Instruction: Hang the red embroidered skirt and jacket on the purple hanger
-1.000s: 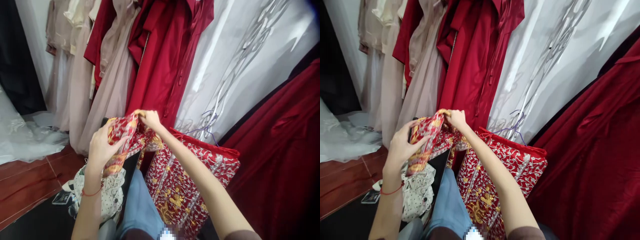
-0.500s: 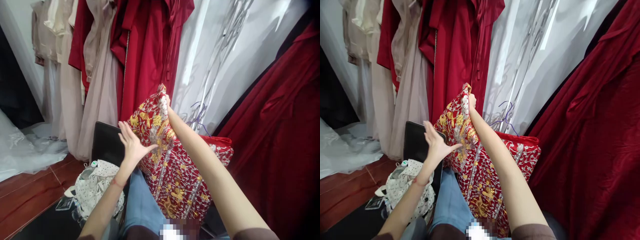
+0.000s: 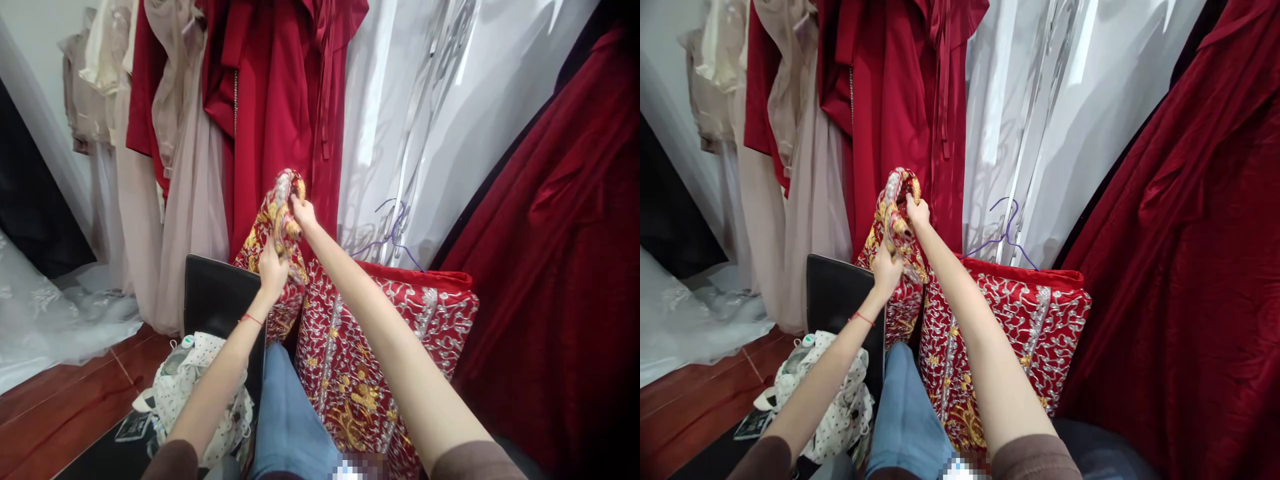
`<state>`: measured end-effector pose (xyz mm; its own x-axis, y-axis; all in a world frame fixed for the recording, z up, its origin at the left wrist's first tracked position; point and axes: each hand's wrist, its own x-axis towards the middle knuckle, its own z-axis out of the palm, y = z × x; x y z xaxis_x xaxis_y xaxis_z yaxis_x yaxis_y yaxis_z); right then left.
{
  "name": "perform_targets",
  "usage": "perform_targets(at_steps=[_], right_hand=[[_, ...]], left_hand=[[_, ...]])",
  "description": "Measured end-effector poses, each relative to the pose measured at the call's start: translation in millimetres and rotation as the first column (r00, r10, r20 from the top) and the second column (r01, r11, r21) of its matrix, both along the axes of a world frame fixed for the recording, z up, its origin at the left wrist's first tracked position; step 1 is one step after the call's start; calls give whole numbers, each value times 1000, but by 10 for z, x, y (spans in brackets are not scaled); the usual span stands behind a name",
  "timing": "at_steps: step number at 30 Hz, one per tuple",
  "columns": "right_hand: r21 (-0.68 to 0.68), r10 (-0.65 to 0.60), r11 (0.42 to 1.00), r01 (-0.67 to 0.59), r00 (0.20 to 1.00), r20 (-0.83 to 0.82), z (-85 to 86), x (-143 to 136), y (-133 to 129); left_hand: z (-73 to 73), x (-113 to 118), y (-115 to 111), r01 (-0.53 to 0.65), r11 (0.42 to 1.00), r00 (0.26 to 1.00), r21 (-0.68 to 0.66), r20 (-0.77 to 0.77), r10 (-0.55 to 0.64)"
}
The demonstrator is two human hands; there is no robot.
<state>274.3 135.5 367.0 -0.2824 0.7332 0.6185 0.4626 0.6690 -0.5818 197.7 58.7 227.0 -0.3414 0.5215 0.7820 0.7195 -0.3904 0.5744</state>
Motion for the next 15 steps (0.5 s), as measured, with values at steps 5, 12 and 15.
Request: perform_targets(at_steps=[5,12,15], right_hand=[[-111,-110,979,172,899,425,-264,534,5],[120,-173,983,136,503,847,-675,1179,-430],[159,-6,974,-158,691,722,-628,1650,-533]], left_hand=[[658,-437,242,-105,994,994,12,29,105],[1103,-159,494,-38,998,977,-58,-211,25],[1152,115,564,-4,995,972,-99,-233,-20]])
